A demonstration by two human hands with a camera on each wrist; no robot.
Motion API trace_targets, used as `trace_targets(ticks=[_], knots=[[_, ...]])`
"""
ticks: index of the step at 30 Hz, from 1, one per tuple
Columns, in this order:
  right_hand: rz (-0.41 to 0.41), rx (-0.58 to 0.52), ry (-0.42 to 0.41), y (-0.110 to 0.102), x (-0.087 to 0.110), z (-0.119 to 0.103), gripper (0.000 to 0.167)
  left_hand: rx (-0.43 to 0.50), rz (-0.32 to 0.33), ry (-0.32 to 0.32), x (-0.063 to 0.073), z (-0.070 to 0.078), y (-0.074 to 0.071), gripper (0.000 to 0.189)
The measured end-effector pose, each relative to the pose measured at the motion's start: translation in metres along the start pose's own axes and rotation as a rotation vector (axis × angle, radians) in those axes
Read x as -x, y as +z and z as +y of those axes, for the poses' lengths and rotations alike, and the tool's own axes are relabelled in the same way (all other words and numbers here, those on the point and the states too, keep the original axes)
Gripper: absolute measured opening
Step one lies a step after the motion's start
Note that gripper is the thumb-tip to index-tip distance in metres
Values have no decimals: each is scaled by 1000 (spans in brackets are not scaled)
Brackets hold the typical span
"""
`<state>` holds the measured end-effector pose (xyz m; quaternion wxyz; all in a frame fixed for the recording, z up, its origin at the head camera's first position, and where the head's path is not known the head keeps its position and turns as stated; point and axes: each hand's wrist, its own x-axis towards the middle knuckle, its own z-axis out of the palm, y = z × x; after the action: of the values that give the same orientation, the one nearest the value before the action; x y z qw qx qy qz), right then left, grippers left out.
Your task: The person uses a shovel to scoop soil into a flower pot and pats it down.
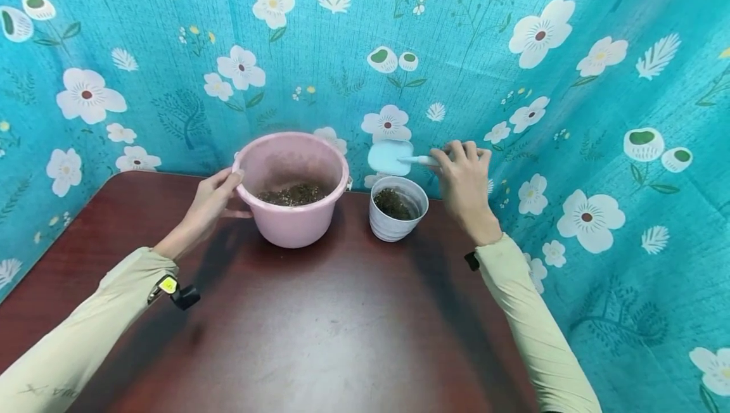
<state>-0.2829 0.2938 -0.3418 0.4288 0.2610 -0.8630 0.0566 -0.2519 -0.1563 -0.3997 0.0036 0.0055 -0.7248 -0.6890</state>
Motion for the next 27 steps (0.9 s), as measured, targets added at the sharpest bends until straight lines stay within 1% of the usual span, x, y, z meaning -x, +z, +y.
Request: trace_targets(ticks=[2,5,9,12,14,16,20,24,26,27], knots=[[-2,-24,-7,-2,-8,-16,21,-7,-2,-4,0,0,0,61],[-13,-55,-54,-2,-22,-43,20,-16,-5,0,0,0,1,61],[-37,-65,-174,4,-41,-74,16,-19,-8,8,-2,2,4,61],[-66,-17,-259,17,-57,-91,15,2,-16,9,-3,4,4,62],[-120,42,-307,28,-69,-99,12,27,-19,3,-3,4,3,62],[-185,125,-346,40,-81,-107,10,40,-21,-2,-3,4,-1,62],[-320,255,-394,65,-102,-125,16,52,-26,-30,0,4,-6,62],[-419,347,-441,90,-113,-141,17,138,-55,-124,-1,7,-6,63],[-489,356,-476,103,-114,-146,18,186,-66,-167,-2,9,-3,64],[-526,338,-482,108,-114,-147,19,201,-72,-183,-3,10,-1,64]])
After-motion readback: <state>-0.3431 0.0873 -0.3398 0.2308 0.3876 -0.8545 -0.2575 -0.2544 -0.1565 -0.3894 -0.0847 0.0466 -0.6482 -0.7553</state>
